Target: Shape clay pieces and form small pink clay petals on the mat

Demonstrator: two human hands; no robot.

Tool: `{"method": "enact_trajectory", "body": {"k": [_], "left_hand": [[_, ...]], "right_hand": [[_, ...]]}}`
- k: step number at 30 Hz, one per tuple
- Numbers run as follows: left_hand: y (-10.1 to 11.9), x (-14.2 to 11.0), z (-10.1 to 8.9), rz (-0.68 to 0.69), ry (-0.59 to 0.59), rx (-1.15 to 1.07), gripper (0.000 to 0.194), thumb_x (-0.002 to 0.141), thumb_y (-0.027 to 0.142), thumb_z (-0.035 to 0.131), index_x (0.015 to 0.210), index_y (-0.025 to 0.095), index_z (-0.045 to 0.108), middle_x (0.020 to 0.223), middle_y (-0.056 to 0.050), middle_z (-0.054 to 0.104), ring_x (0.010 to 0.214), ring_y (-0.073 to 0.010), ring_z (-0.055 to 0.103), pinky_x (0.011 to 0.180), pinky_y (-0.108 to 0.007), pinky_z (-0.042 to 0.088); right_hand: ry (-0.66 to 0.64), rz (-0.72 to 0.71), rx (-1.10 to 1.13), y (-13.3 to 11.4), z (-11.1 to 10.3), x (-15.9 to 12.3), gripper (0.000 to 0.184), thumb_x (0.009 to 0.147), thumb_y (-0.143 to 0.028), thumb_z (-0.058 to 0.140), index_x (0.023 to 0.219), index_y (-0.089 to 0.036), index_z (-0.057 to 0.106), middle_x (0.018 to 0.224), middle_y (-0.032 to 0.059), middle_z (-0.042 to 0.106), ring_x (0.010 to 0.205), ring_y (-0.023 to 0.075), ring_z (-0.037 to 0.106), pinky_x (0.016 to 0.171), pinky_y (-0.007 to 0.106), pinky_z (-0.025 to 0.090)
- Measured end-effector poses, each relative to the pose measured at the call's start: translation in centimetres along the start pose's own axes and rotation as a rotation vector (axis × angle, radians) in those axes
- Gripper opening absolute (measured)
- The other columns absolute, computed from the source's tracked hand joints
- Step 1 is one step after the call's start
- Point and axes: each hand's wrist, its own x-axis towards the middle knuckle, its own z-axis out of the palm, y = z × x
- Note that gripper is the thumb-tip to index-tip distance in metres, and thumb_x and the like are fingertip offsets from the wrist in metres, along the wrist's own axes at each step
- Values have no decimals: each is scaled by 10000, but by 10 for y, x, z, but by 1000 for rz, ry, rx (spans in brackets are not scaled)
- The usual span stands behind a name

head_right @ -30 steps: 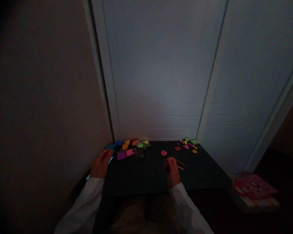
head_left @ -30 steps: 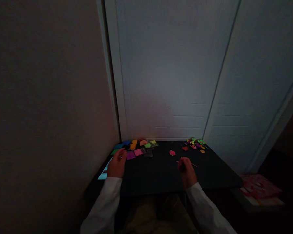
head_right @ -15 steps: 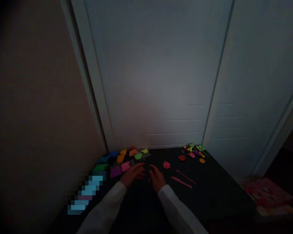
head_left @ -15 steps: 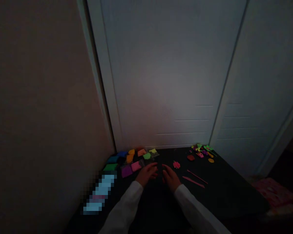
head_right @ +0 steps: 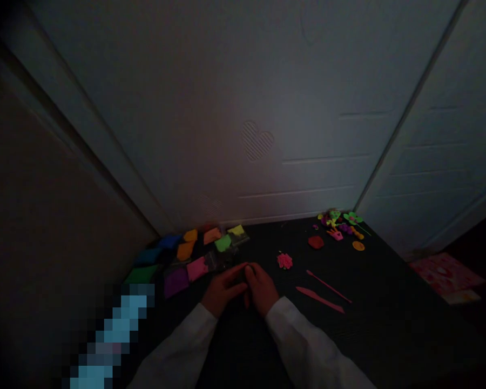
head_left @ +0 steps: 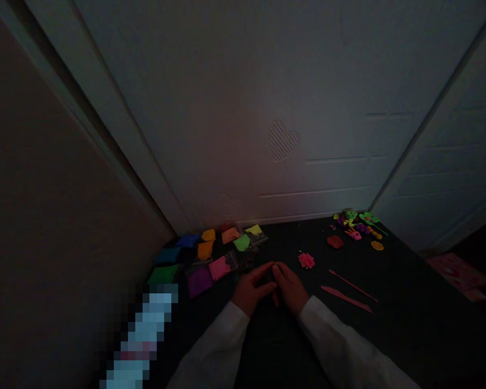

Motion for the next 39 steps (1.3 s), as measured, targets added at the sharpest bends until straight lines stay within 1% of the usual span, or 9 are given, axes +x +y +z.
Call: {"method": "enact_trajectory", "body": {"k": [4, 7, 11, 15, 18, 24, 29, 35, 39], "left_hand": [[1, 0, -2, 9, 5, 22, 426, 594, 223, 658, 1006, 166, 567, 1041, -67, 592, 966, -204, 525, 839, -298, 404], [-1, 0, -4, -78, 64, 21, 344, 631, 279, 624, 952, 163, 579, 912, -57, 622, 653, -125, 571, 581, -233, 442], [-4, -2, -4, -110, 90, -61, 314, 664, 299, 590, 931, 135, 578, 692, -19, 609, 401, -43, 432, 449, -215, 370], [-6, -1, 0, -80, 15, -210, 322, 697, 253, 563, 988, 112, 558, 551, 7, 557, 435, -70, 459, 495, -243, 385], [-6, 1, 2, -74, -39, -353, 323, 703, 216, 561, 1008, 110, 549, 600, -17, 586, 511, -102, 517, 557, -275, 408], [-6, 1, 2, -138, 90, -563, 224, 648, 140, 615, 871, 126, 612, 827, -52, 631, 713, -142, 586, 684, -281, 442], [-5, -1, -1, -184, 106, -651, 184, 639, 131, 620, 822, 148, 616, 822, -39, 633, 743, -135, 587, 673, -254, 451], [-1, -2, -4, -166, 103, -725, 280, 637, 137, 619, 907, 195, 570, 840, -21, 619, 739, -118, 578, 636, -237, 452], [-1, 0, -3, -164, 147, -671, 230, 612, 157, 642, 828, 172, 564, 759, -8, 604, 672, -104, 574, 585, -218, 449]], "right_hand": [[-125, 75, 190, -8, 2, -4, 397, 786, -479, 333, 1014, -185, 470, 610, -22, 566, 340, 59, 478, 331, 170, 298], [-179, 119, 242, -12, 4, -5, 410, 793, -474, 324, 1050, -184, 457, 635, -1, 593, 370, 83, 529, 340, 175, 295], [-198, 127, 234, -13, 3, -7, 399, 799, -446, 333, 1056, -170, 462, 590, 1, 601, 369, 78, 515, 359, 178, 313], [-166, 111, 180, -17, -4, -4, 386, 784, -436, 368, 1004, -145, 491, 553, -5, 592, 359, 71, 479, 352, 181, 335], [-116, 71, 110, -20, -9, -2, 352, 786, -419, 378, 957, -141, 509, 518, -24, 569, 352, 62, 452, 352, 177, 332], [37, 57, 20, -24, -16, 1, 279, 750, -410, 456, 840, -164, 551, 503, -40, 534, 428, 73, 480, 421, 188, 363], [108, 55, 25, -26, -20, 1, 243, 702, -408, 517, 760, -180, 579, 625, -25, 559, 563, 101, 516, 526, 219, 404], [106, 78, 126, -20, -22, 4, 260, 682, -406, 548, 761, -160, 576, 558, -39, 498, 508, 72, 439, 490, 206, 339], [74, 69, 170, -16, -21, 5, 268, 697, -412, 531, 807, -170, 562, 569, -41, 492, 480, 62, 429, 467, 206, 333]]}}
